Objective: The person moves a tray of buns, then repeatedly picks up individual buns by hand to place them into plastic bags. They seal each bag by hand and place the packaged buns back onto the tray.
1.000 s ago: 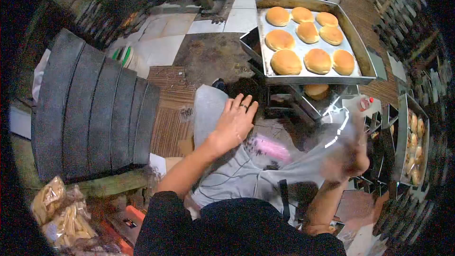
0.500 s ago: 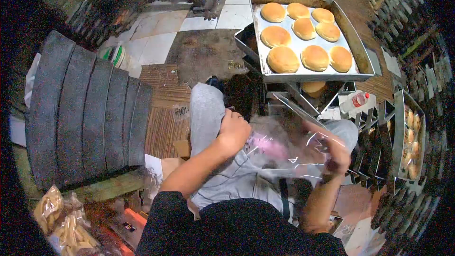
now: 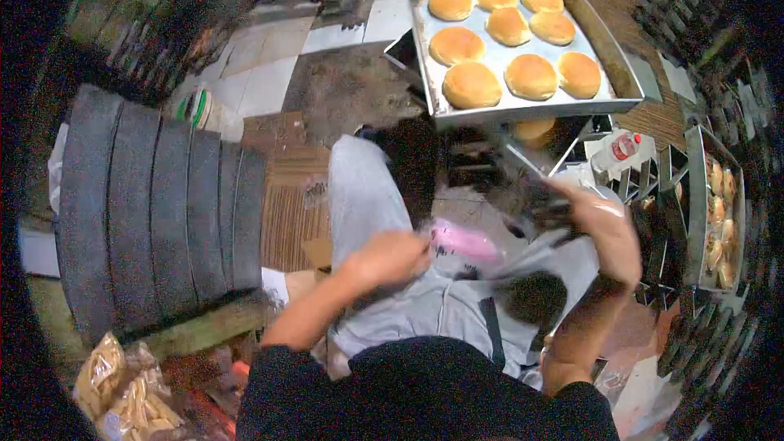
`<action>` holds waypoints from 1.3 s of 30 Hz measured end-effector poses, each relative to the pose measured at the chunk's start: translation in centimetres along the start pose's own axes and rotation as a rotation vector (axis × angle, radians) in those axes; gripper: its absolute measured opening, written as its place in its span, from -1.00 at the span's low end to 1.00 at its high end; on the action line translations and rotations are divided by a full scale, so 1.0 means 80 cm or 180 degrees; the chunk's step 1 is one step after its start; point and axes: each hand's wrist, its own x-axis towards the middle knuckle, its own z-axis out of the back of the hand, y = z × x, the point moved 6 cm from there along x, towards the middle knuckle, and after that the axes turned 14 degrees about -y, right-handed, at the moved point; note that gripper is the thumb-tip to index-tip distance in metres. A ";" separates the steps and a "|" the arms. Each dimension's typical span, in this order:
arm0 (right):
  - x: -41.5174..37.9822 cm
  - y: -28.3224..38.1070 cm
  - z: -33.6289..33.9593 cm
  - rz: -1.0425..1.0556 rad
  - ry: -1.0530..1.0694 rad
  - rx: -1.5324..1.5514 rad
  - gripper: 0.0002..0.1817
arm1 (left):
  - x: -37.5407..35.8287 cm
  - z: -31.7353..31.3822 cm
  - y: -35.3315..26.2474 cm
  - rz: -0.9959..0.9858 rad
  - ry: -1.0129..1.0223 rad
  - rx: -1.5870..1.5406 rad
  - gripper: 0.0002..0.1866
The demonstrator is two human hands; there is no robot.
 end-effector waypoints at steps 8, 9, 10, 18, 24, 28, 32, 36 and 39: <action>0.055 0.046 -0.033 -0.0830 0.0934 0.1512 -0.63 | -0.121 -0.011 0.004 0.0190 -0.0137 0.0389 -0.76; 0.057 0.042 -0.023 -0.0750 0.1064 0.1211 -0.64 | -0.135 -0.004 0.033 0.0672 0.0035 0.0081 -0.78; 0.058 0.037 -0.026 -0.0755 0.1082 0.1226 -0.64 | -0.142 0.026 0.057 0.1182 -0.0127 -0.0673 -0.78; 0.038 0.028 -0.042 -0.0568 0.0413 0.1886 -0.55 | -0.202 0.097 0.136 0.2282 -0.2121 0.0609 -0.72; 0.002 0.009 -0.050 -0.0520 0.0594 0.4954 -0.50 | -0.079 0.040 -0.019 0.0454 -0.1688 0.0615 -0.59; 0.018 0.018 0.006 -0.0296 -0.0072 0.4332 -0.51 | -0.048 -0.003 0.006 0.0255 -0.0737 0.0013 -0.71; 0.002 0.003 0.038 0.0259 -0.0734 0.4506 -0.54 | -0.020 0.055 0.024 0.0616 -0.0520 -0.1006 -0.71; 0.018 0.023 0.015 -0.0705 0.0155 0.1678 -0.43 | -0.034 0.220 0.062 0.0264 -0.2767 -0.1105 -0.70; 0.005 0.009 0.014 -0.0642 -0.0666 0.2571 -0.49 | -0.133 0.328 0.210 0.0472 -0.4376 -0.2179 -0.66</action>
